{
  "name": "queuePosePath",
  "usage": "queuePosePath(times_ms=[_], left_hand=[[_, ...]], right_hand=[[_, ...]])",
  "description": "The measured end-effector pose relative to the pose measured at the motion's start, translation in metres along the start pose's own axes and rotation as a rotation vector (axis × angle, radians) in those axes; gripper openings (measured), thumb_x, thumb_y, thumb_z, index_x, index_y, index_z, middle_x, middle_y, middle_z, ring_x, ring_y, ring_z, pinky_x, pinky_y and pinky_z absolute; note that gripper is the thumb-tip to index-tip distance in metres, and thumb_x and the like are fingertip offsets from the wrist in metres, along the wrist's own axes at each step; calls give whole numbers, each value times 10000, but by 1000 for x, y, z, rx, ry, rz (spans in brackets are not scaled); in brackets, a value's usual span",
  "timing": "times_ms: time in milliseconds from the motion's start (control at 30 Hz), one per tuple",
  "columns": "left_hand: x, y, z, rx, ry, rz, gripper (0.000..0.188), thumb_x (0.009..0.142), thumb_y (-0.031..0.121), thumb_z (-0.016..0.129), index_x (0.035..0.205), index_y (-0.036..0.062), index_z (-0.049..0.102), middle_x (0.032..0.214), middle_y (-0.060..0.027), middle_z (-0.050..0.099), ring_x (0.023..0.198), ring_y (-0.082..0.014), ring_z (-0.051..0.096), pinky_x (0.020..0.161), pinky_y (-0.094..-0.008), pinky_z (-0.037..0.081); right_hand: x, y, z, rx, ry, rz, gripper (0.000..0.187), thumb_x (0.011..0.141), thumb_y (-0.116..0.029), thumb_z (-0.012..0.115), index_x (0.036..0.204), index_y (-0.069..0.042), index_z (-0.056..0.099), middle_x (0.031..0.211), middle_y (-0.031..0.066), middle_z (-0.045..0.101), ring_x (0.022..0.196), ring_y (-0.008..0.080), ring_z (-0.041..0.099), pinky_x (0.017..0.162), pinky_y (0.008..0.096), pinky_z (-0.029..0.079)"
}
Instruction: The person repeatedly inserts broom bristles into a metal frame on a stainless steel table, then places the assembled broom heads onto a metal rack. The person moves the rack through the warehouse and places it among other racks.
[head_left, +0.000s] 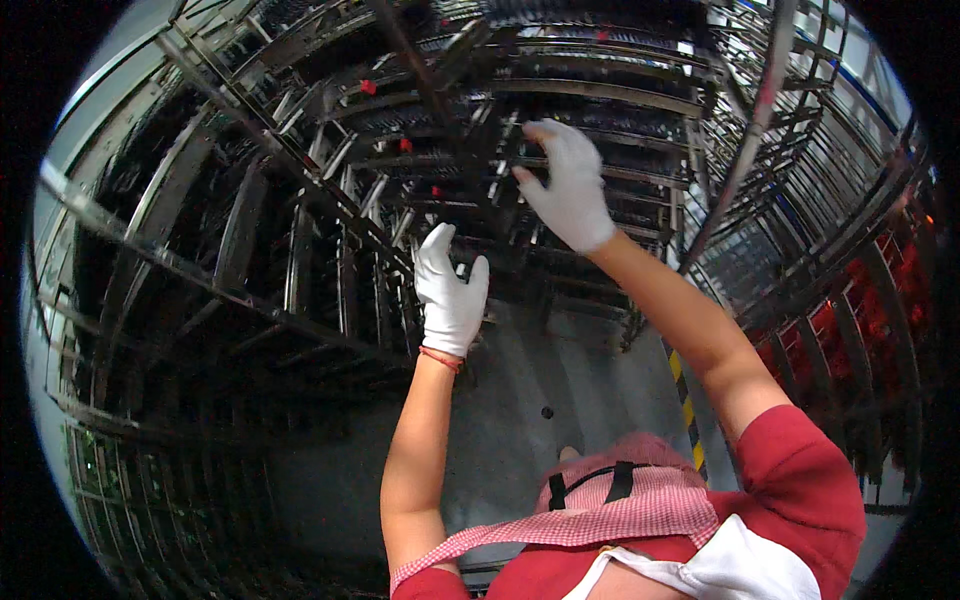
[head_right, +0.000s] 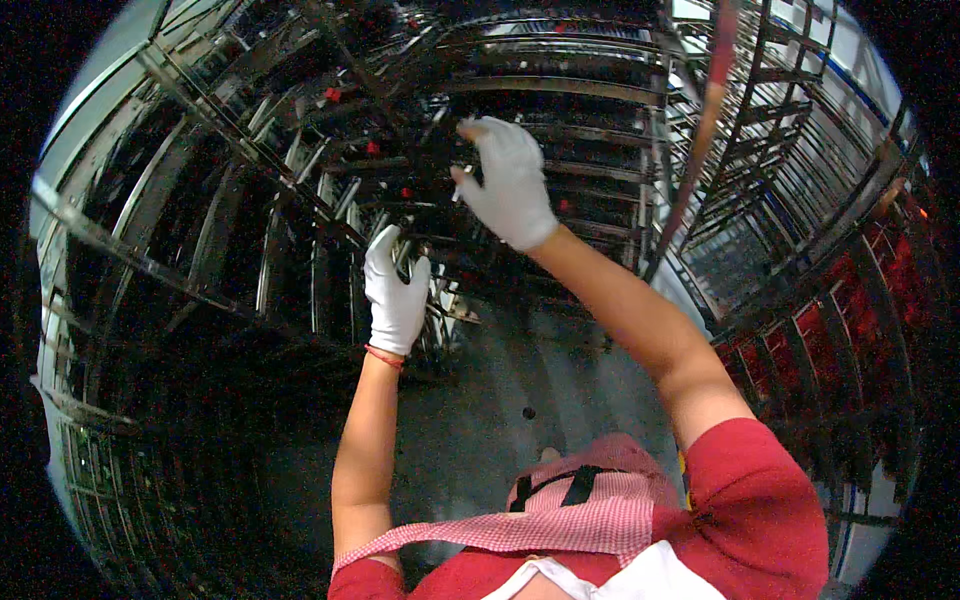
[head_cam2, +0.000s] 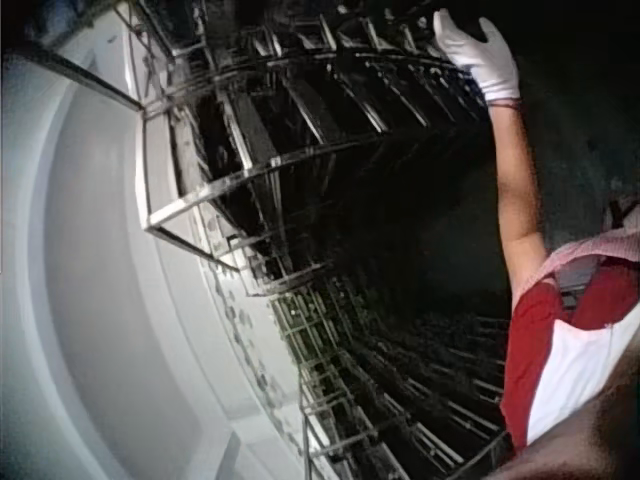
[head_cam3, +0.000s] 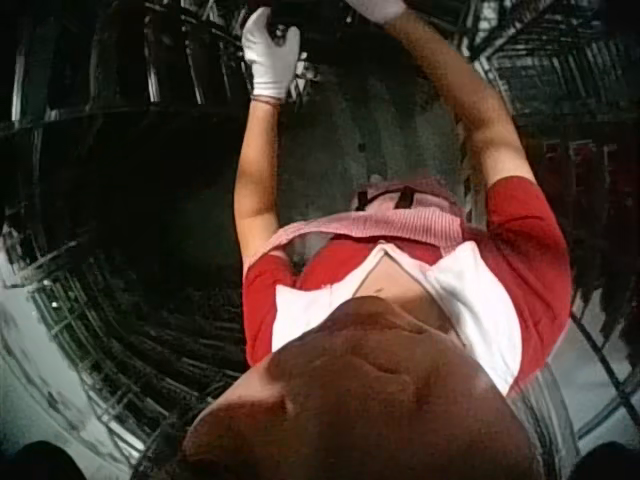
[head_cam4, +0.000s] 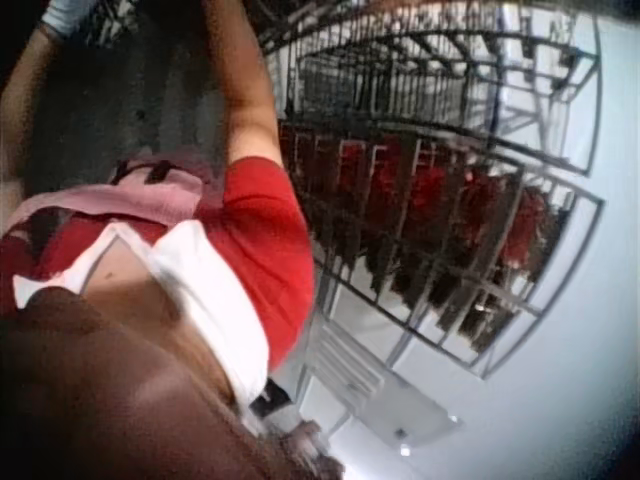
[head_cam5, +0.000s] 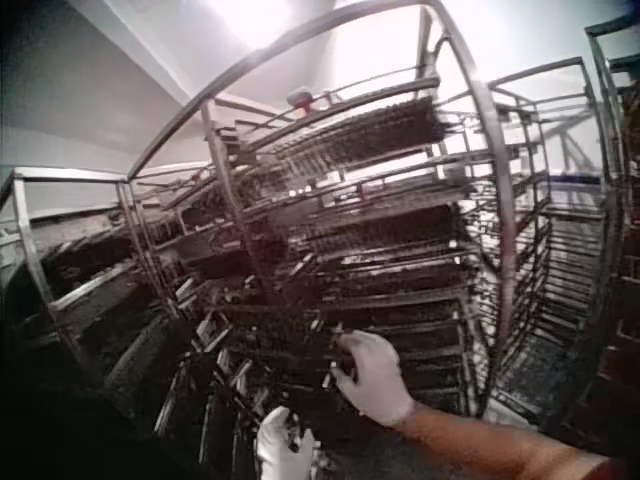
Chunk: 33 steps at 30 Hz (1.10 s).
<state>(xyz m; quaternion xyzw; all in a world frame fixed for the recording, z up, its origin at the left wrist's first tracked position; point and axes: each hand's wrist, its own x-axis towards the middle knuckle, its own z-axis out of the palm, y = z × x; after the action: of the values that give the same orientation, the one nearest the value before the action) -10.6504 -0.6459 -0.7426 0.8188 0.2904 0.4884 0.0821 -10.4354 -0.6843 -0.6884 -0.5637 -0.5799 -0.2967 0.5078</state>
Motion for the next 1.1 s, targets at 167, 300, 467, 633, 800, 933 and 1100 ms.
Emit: queuePosePath(times_ms=[167, 300, 467, 633, 800, 933, 1100], left_hand=[[42, 4, 33, -229, -115, -37, 535, 834, 112, 701, 1304, -20, 482, 1288, -207, 545, 1193, -362, 526, 1041, -432, 411], [65, 11, 79, -307, -104, 20, 563, 884, 129, 650, 1366, -39, 413, 1394, -244, 455, 1292, -396, 438, 1107, -454, 333], [121, -51, 147, -188, 248, -258, 723, 970, 194, 564, 1487, -104, 156, 1546, -282, 216, 1443, -377, 228, 1189, -421, 181], [236, -196, 166, -207, 575, -557, 826, 991, 426, 503, 1454, -166, 161, 1511, -344, 235, 1421, -428, 242, 1189, -450, 182], [259, -216, 183, 76, 649, -438, 831, 828, 274, 744, 1394, -143, 300, 1290, -303, 489, 1176, -407, 501, 1044, -439, 375], [274, -236, 179, -254, 536, -503, 600, 852, 223, 719, 1279, -71, 417, 1148, -212, 572, 1031, -319, 565, 943, -407, 425], [280, -303, 154, -808, 221, -671, 246, 916, 261, 678, 873, 37, 586, 706, -27, 586, 612, -124, 538, 585, -296, 444]], right_hand=[[-28, 4, -70, 109, 516, 112, 732, 734, -248, 836, 1283, 43, 451, 1387, 193, 394, 1190, 358, 488, 1062, 463, 369], [-19, 50, -40, -107, 240, 343, 809, 726, -138, 822, 1366, 79, 376, 1182, 223, 538, 1094, 390, 554, 941, 409, 461], [-34, 73, 11, 240, 209, 364, 445, 751, -66, 765, 1116, 34, 530, 748, 115, 588, 616, 312, 587, 576, 386, 483], [-38, 60, 42, 596, 0, 482, 408, 762, -79, 755, 1073, 28, 514, 633, 56, 501, 491, 209, 498, 485, 352, 403], [-46, 74, 54, 606, -17, 347, 490, 749, -39, 739, 1145, 45, 462, 694, 29, 481, 524, 170, 439, 504, 297, 368], [-48, 78, 66, 680, -118, 444, 616, 793, -57, 720, 1290, -4, 360, 924, 38, 544, 783, 105, 525, 735, 259, 444], [-73, 89, 86, 643, -36, 636, 610, 820, -199, 768, 1278, -46, 394, 900, 2, 534, 767, 93, 504, 701, 260, 429]])
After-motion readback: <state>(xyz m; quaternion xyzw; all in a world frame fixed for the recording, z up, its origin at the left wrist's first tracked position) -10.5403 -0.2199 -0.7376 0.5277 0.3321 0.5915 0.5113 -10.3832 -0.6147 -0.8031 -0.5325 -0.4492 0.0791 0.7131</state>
